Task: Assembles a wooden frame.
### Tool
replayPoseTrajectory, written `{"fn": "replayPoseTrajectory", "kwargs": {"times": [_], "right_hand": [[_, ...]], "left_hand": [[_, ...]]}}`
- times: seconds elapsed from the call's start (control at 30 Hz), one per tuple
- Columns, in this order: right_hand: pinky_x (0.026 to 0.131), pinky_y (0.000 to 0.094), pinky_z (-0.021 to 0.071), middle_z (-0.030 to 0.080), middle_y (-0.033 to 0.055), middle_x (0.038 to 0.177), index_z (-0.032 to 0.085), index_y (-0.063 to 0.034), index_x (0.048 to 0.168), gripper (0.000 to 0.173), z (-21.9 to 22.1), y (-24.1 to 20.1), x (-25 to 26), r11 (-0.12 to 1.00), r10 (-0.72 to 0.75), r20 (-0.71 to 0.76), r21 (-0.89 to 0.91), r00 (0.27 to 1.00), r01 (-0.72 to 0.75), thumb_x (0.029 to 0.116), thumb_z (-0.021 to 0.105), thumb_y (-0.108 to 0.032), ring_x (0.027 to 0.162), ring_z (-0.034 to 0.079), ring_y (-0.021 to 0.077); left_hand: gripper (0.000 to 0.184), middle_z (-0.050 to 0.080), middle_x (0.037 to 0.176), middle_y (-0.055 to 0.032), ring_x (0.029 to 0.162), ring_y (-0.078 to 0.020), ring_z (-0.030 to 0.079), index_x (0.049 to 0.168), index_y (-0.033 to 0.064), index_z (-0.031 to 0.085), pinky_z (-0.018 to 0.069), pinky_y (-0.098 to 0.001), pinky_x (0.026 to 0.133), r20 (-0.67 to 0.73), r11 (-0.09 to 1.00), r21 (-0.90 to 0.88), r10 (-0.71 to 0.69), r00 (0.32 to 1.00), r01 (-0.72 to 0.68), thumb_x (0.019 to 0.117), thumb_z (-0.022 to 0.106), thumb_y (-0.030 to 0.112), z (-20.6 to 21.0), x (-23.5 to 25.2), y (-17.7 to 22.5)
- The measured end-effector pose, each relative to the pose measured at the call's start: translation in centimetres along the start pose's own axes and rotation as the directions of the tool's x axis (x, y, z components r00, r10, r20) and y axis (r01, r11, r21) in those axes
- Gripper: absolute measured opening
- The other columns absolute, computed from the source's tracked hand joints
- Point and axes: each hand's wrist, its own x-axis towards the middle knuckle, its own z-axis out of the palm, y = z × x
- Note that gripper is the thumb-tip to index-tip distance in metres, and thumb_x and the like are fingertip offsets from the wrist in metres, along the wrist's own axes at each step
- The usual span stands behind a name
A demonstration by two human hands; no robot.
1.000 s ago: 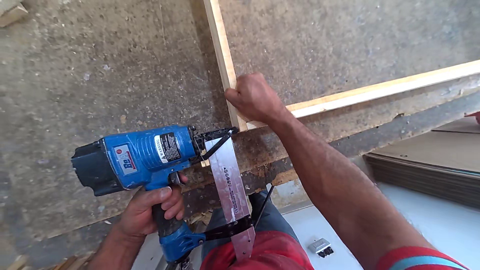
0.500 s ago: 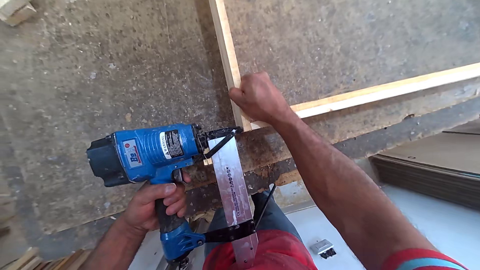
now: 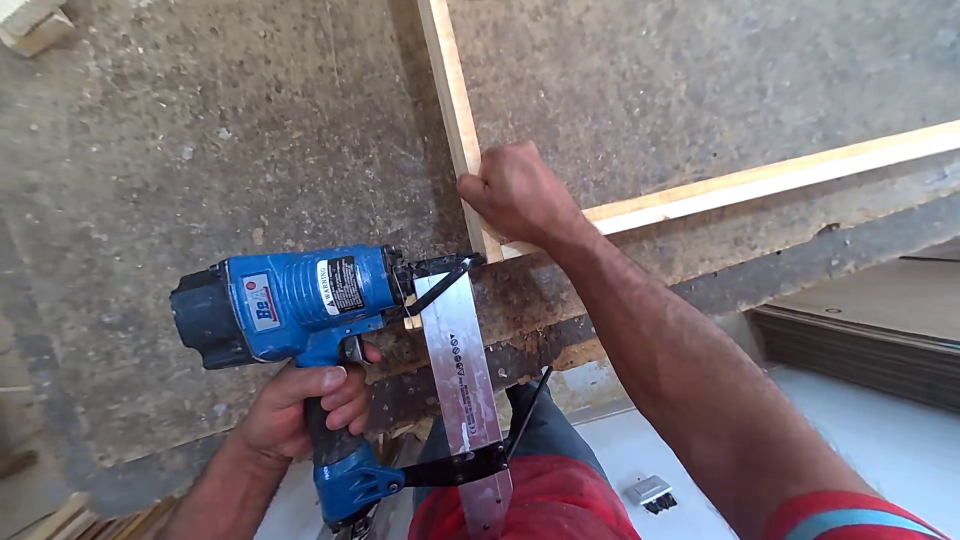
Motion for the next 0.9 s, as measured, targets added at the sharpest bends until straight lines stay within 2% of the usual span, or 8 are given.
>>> {"fn": "replayPoseTrajectory", "kwargs": {"times": [0.77,0.83,0.9], "right_hand": [[0.049,0.0389,0.0397,0.049,0.0020,0.057,0.045,-0.0149,0.058,0.045,0.05,0.07,-0.03,1.000,-0.026,-0.018,-0.012,0.999,0.026,0.0999,0.050,-0.031,0.053,0.052,0.0171],[0.049,0.0390,0.0394,0.048,0.0021,0.057,0.044,-0.0149,0.057,0.046,0.09,0.08,-0.02,0.999,-0.028,-0.027,-0.016,0.999,0.028,0.0994,0.050,-0.031,0.053,0.052,0.0172],[0.049,0.0392,0.0396,0.048,0.0020,0.057,0.045,-0.0150,0.058,0.045,-0.02,0.03,-0.03,1.000,-0.011,-0.016,-0.018,1.000,0.010,0.0994,0.050,-0.031,0.053,0.052,0.0174]], "left_hand": [[0.035,0.057,0.063,-0.0014,0.059,-0.0180,0.066,0.129,0.0036,0.061,0.0624,-0.0422,0.066,-0.005,1.000,0.014,0.007,1.000,-0.007,0.0965,0.062,0.016,0.03,0.12,0.21],[0.032,0.057,0.063,-0.0011,0.059,-0.0177,0.066,0.127,0.0040,0.063,0.0624,-0.0422,0.067,-0.011,1.000,0.006,-0.007,1.000,0.007,0.0966,0.063,0.016,0.14,0.10,0.28],[0.022,0.056,0.061,0.0001,0.058,-0.0167,0.065,0.115,0.0059,0.065,0.0621,-0.0412,0.067,-0.027,1.000,0.012,-0.028,0.999,0.028,0.0963,0.063,0.017,0.38,0.17,0.39]]}}
